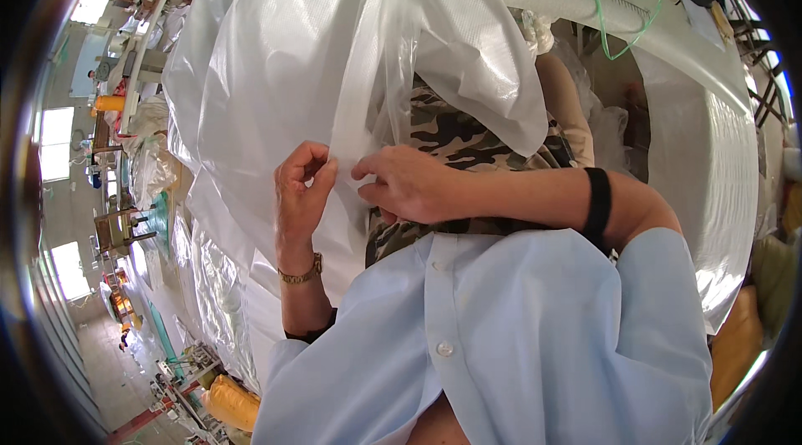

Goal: Sewing a large piece of white fabric using an industrial sewing machine.

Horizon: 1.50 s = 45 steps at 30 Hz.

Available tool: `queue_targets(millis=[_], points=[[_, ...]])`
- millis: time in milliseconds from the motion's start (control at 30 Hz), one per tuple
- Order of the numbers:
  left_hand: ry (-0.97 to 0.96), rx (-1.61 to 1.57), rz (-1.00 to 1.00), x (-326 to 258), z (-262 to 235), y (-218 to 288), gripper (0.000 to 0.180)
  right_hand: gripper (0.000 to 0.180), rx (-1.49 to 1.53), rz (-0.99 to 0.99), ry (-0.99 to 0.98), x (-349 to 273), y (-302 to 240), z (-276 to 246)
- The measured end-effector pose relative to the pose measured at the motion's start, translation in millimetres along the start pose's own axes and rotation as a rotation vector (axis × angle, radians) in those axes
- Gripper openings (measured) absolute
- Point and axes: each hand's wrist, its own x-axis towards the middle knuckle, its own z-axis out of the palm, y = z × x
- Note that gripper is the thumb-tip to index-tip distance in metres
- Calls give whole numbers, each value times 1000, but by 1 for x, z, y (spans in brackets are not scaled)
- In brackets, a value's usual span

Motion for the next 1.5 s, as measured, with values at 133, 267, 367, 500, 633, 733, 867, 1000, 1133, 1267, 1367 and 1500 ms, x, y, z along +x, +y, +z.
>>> queue_targets(millis=[133, 267, 367, 500, 633, 733, 867, 1000, 1133, 1267, 1367, 1500], points=[[-1, -4, 12, 2, 3, -5, 5, 37, 187, 153, -155, 20, 29, 26], [21, -42, 68, 5, 8, -11, 4, 37, 231, 159, -173, 28, 37, 37], [-34, 55, 32, -3, 12, -4, 6, 34, -275, -72, -293, 12, 22, 56], [-138, 71, 65, -19, 26, 0, 14, 25, -258, -248, -430, -3, 3, 67], [-178, 189, -76, -31, 14, -5, 15, 20, -564, -482, -470, -14, -17, 32], [-152, 32, -106, -39, 16, -12, 15, 16, -540, -344, -89, -27, 0, -1], [-82, 47, -85, -45, 12, -20, 15, 16, -756, -406, 150, -36, 40, -21], [-58, -18, -103, -47, 7, -30, 17, 30, -1043, -215, -43, -30, 43, -17], [4, -68, -95, -49, 5, -27, 7, 20, -1079, -305, -95, -21, 44, -16], [5, -67, 14, -51, -9, -20, 5, 12, -904, -419, -166, -24, 18, -2], [-33, -16, 43, -50, -13, -1, 7, 17, -626, -478, -203, -27, -2, 10], [-165, -32, 37, -56, -1, -13, 5, 17, -632, -530, -212, -22, -5, 28]])
